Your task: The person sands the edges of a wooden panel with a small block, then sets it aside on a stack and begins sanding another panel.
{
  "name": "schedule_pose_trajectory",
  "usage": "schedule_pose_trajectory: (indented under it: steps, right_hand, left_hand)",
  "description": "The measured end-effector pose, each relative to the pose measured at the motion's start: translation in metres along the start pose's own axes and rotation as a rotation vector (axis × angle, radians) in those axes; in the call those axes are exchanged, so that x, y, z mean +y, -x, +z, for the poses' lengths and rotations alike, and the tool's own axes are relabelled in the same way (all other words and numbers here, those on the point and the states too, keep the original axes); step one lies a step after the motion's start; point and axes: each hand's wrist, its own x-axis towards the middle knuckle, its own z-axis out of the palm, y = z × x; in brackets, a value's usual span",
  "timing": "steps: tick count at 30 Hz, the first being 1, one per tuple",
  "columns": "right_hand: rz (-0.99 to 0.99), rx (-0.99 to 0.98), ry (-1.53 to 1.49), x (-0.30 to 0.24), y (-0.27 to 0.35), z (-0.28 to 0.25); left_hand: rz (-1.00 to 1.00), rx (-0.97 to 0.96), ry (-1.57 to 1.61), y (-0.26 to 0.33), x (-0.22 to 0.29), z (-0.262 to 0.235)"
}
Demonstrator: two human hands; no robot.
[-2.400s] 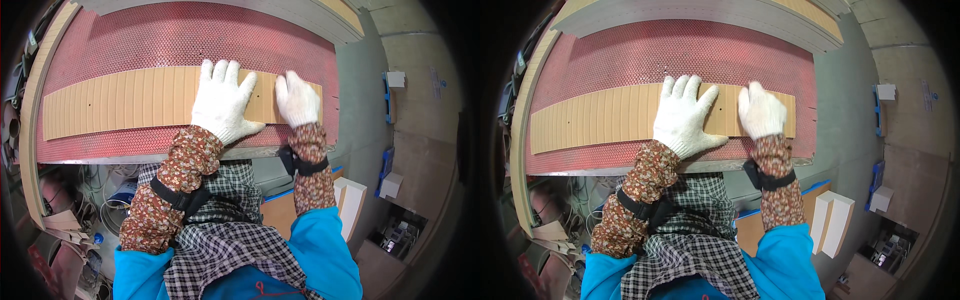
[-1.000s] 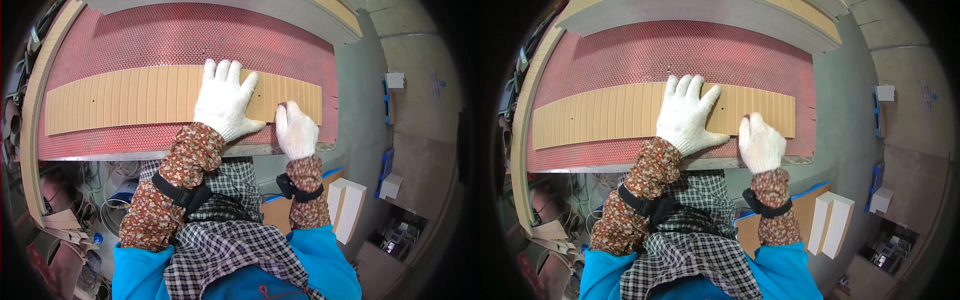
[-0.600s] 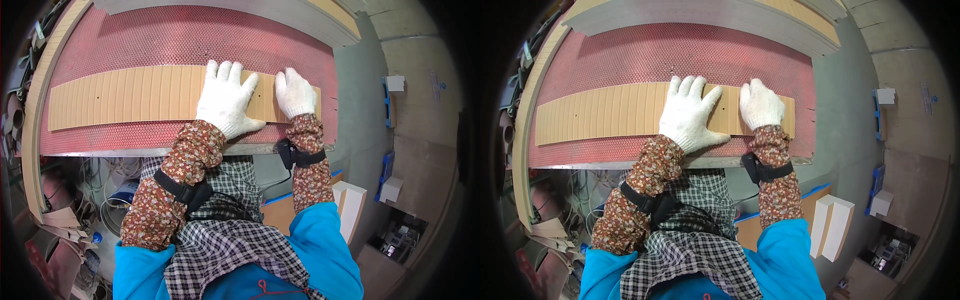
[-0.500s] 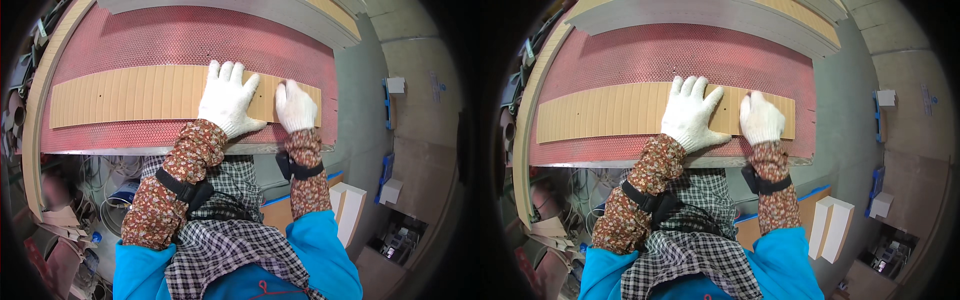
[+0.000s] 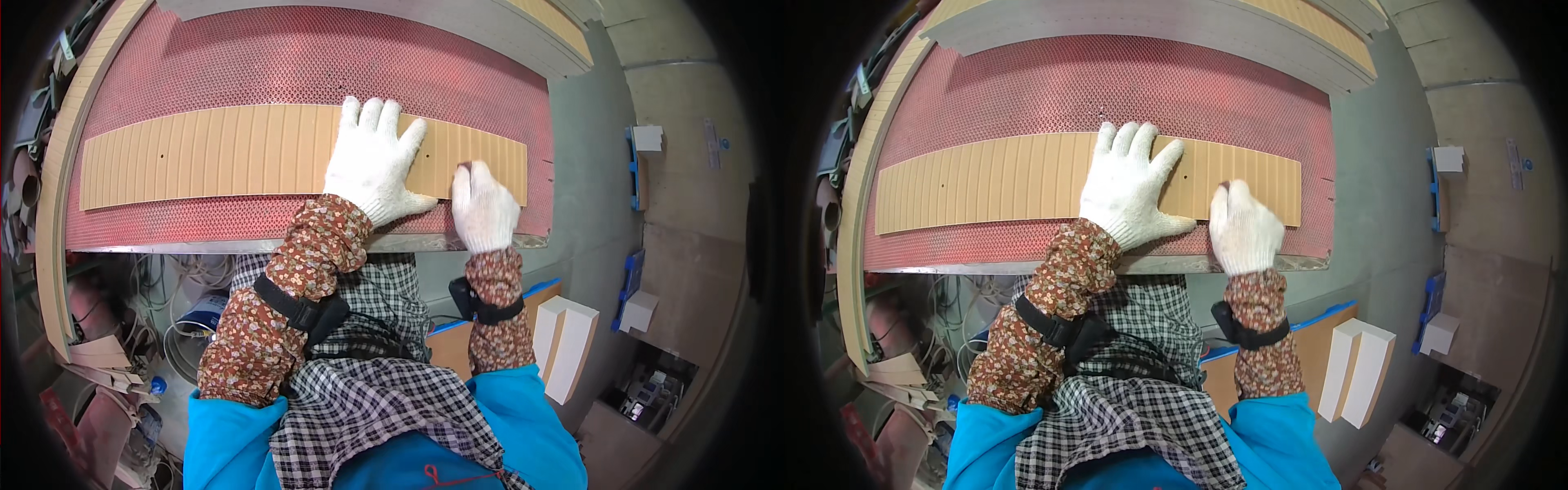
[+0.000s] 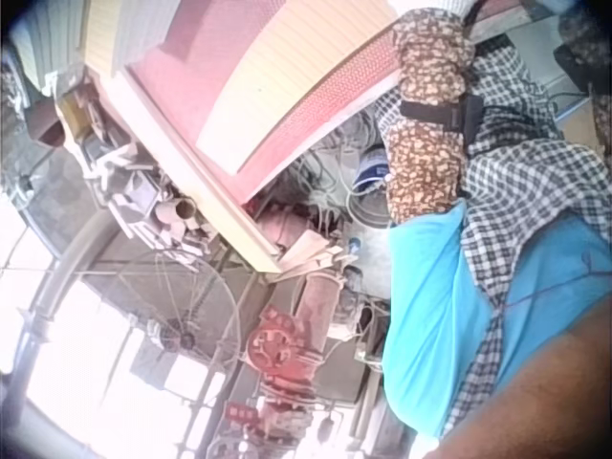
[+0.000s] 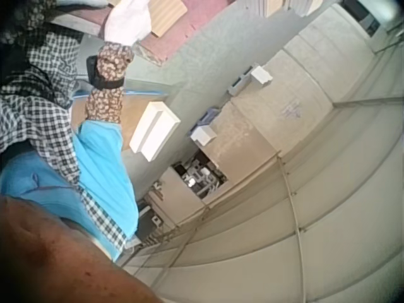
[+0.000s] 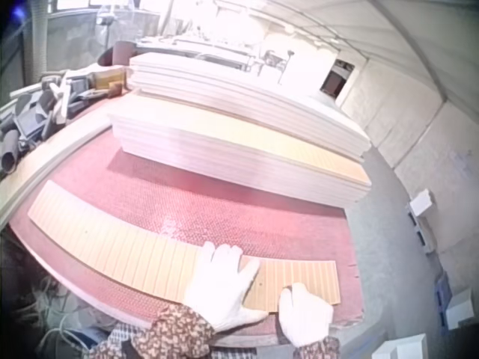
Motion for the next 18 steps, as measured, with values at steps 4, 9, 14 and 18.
schedule_pose_trajectory:
  steps: [4, 9, 14, 18]
  right_hand:
    - [-0.016, 0.036, 0.052, 0.003, -0.017, 0.006]
    - [0.013, 0.008, 0.059, -0.001, 0.021, -0.001]
    - [-0.035, 0.066, 0.019, 0.005, 0.043, 0.002]
    - [-0.057, 0.043, 0.038, 0.001, 0.023, -0.001]
  left_hand:
    - [0.031, 0.072, 0.048, 0.000, -0.001, 0.005]
    - [0.029, 0.069, 0.059, 0.000, -0.001, 0.002]
    - [0.016, 0.046, 0.032, 0.000, -0.001, 0.004]
    - [0.020, 0.058, 0.057, 0.001, -0.002, 0.001]
